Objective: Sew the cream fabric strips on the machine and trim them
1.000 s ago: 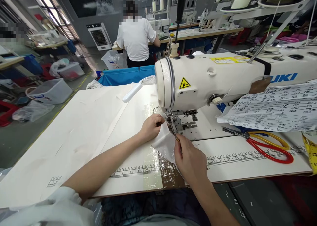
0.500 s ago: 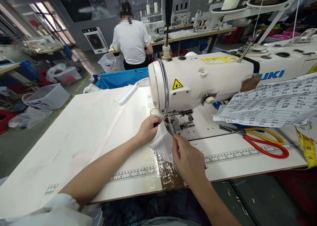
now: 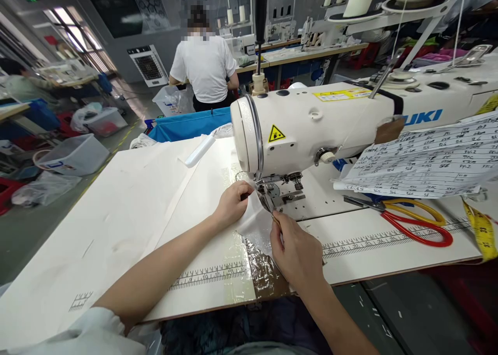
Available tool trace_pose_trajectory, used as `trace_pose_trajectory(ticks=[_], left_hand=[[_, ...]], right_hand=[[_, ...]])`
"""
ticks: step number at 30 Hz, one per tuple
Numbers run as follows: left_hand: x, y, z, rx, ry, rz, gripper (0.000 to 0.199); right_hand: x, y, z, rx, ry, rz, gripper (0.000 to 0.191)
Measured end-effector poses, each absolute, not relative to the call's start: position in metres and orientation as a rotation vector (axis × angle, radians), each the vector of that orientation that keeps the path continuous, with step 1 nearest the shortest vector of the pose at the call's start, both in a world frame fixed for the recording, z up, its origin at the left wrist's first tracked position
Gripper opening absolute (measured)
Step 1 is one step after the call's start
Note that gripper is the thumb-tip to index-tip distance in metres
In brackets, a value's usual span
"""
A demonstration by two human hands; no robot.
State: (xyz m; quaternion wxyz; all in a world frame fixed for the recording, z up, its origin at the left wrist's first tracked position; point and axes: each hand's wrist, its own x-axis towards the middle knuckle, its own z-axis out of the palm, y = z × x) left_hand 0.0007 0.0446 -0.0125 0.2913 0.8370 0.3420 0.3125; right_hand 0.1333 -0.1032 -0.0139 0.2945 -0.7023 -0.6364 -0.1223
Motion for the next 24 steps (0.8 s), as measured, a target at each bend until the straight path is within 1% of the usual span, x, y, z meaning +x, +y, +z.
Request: trace_pose_trajectory(ticks=[7,11,13,16,24], left_hand=[[0.0018,0.0437,-0.0119,2.320,0.867,0.827,0.010],[0.0049,0.0427,-0.0122,2.497,0.836,0.838,0.004],[0.0056,0.0432,-0.0131,2.557,0.846,0.851,0.008],[0.0042,0.0449,-0.0138,2.516,0.845,0.851,0.006],[0.0002,0.0428,-0.0072,2.329,0.878,0.808,0.010]], right_hand=[[0.1331,-0.1021,-0.0131,-1.944,-1.762,-0.285,0.031],[0.1329,-0.1020,-0.0114,-1.959,-1.791,-0.289,0.030],[0.1327,-0.1020,-0.0110,-1.962,-1.797,-0.288,0.030],[0.1323,-0.1021,-0.0112,-1.952,-1.787,-0.295,0.030],[0.1321,-0.1022,-0.0103,-1.963,-1.778,-0.254,0.029]])
